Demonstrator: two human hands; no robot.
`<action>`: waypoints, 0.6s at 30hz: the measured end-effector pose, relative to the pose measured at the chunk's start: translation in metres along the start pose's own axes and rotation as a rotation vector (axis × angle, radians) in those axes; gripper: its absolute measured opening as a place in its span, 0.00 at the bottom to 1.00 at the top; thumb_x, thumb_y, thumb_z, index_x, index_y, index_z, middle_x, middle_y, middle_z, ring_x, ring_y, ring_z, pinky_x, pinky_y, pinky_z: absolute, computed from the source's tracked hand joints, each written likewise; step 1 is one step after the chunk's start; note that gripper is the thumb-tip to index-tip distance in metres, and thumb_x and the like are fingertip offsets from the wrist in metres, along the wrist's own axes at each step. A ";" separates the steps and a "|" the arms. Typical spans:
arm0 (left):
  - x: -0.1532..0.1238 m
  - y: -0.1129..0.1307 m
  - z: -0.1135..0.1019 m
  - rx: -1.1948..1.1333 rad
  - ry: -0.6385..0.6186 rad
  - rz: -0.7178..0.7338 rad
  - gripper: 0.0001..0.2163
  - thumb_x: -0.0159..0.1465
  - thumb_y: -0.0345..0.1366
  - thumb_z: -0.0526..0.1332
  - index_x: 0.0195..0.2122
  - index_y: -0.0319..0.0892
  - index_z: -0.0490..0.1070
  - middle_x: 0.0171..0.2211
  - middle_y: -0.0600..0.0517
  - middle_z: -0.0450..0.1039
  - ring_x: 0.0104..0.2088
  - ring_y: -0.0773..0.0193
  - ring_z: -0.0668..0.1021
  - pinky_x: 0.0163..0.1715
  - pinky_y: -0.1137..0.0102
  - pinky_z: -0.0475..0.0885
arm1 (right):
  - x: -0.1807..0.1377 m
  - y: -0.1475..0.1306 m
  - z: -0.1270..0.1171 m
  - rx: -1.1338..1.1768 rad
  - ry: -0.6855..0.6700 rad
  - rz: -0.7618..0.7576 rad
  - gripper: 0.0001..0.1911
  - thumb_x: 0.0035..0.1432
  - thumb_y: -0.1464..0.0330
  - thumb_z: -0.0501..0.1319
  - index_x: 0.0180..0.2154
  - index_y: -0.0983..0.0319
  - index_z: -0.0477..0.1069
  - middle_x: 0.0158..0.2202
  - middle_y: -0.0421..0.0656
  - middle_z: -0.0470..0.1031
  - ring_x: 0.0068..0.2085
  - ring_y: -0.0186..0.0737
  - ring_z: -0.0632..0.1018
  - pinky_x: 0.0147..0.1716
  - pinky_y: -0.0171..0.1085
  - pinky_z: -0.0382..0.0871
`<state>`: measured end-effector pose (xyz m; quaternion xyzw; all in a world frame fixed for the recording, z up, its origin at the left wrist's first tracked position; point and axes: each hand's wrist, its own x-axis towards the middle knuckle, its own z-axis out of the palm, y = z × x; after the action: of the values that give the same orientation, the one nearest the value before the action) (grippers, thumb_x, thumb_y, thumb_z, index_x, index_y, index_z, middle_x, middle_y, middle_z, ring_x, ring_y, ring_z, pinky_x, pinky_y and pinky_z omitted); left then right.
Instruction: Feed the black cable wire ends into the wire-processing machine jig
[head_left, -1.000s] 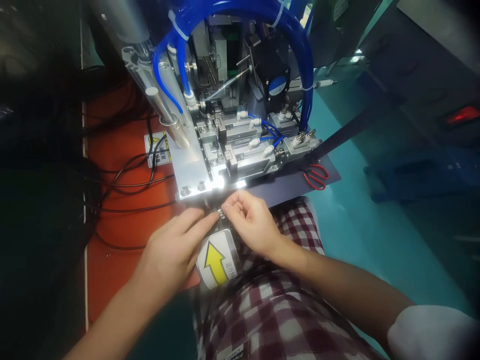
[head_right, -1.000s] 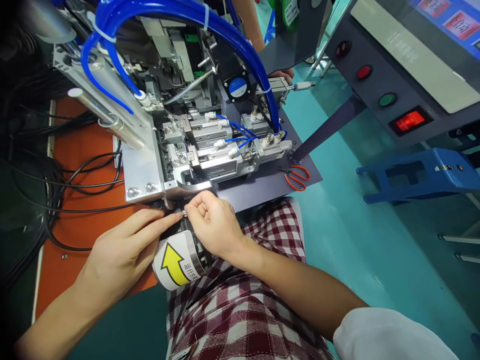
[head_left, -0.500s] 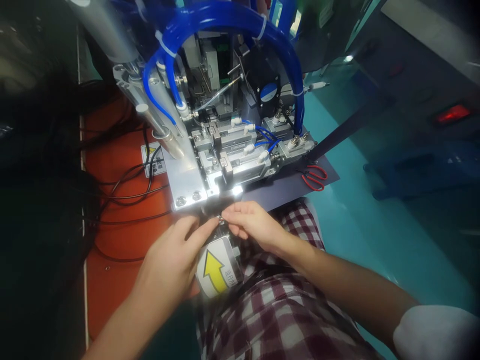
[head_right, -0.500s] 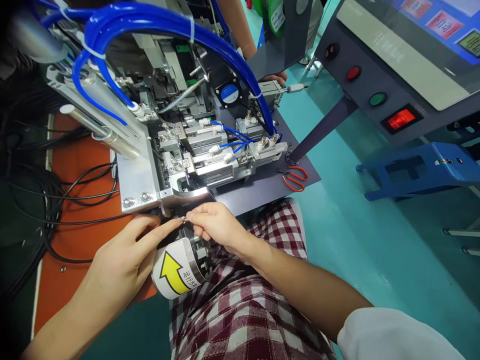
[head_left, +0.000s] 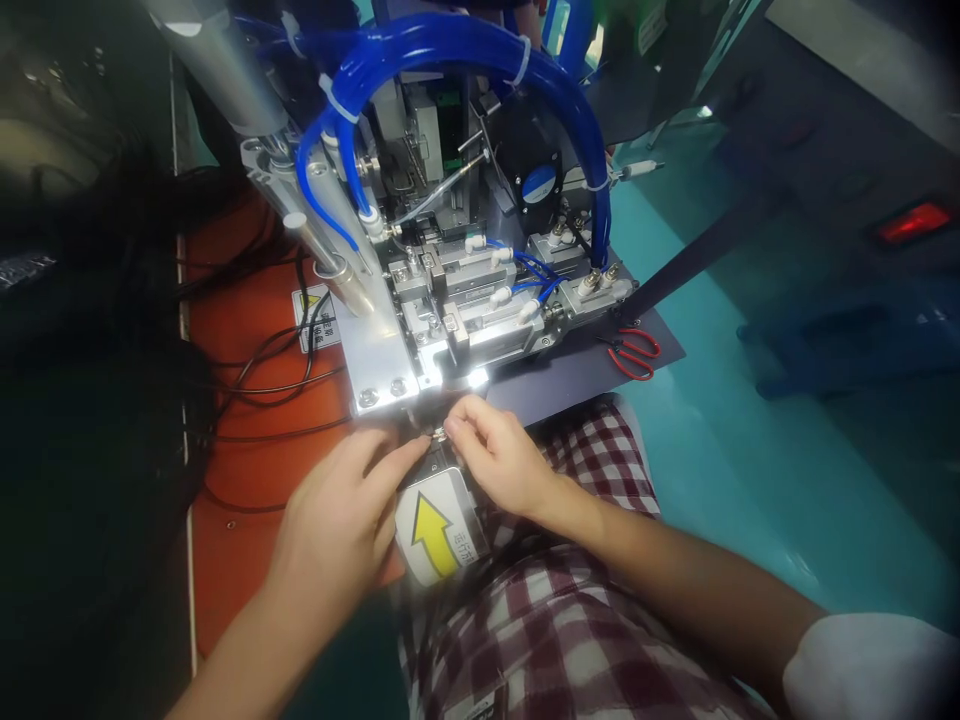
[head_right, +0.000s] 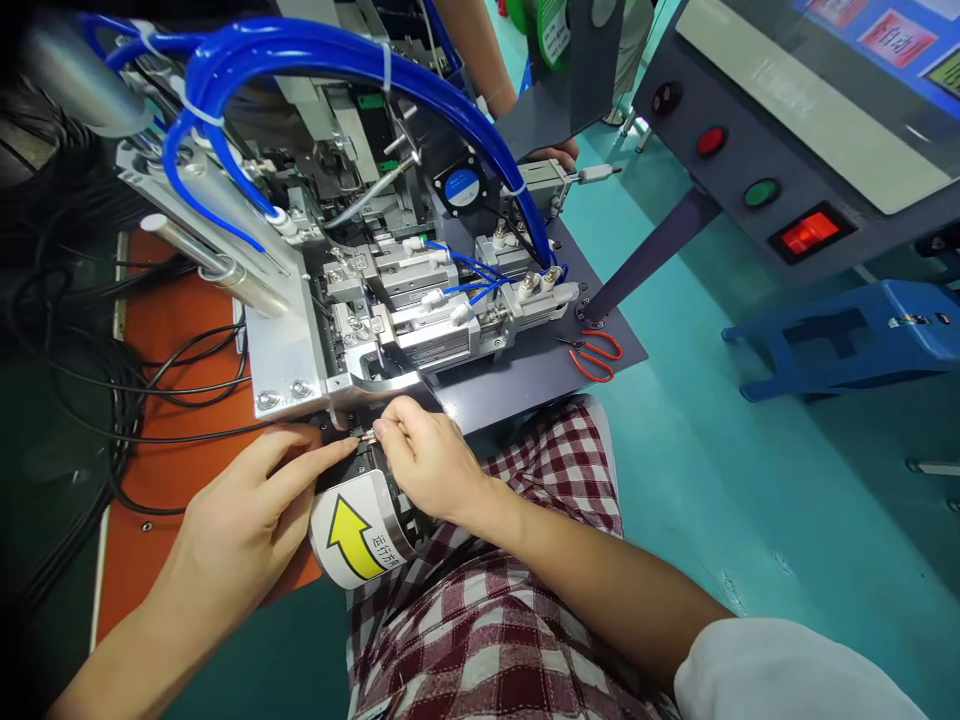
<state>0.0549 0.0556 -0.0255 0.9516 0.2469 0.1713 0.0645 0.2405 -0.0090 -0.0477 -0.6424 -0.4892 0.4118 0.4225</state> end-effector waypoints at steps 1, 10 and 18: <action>0.000 -0.001 0.001 -0.028 0.002 -0.003 0.14 0.67 0.25 0.51 0.48 0.37 0.75 0.39 0.46 0.72 0.37 0.61 0.78 0.31 0.70 0.73 | 0.000 -0.001 -0.001 -0.003 -0.013 -0.005 0.11 0.67 0.67 0.51 0.29 0.58 0.58 0.22 0.34 0.64 0.25 0.34 0.67 0.29 0.35 0.57; 0.000 0.000 0.003 -0.115 0.008 -0.036 0.14 0.67 0.25 0.52 0.48 0.40 0.74 0.39 0.48 0.73 0.39 0.61 0.78 0.37 0.70 0.74 | 0.000 0.000 0.000 -0.065 0.033 -0.048 0.10 0.67 0.67 0.51 0.30 0.57 0.58 0.23 0.35 0.61 0.25 0.35 0.64 0.29 0.37 0.56; -0.001 0.002 0.003 -0.085 -0.002 -0.080 0.14 0.68 0.27 0.51 0.47 0.40 0.75 0.37 0.48 0.71 0.36 0.62 0.78 0.31 0.71 0.73 | 0.000 0.007 0.005 0.173 -0.072 0.181 0.19 0.69 0.57 0.47 0.27 0.58 0.57 0.22 0.34 0.64 0.24 0.33 0.65 0.27 0.35 0.59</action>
<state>0.0556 0.0529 -0.0281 0.9376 0.2770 0.1781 0.1120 0.2378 -0.0096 -0.0557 -0.6298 -0.4068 0.5116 0.4197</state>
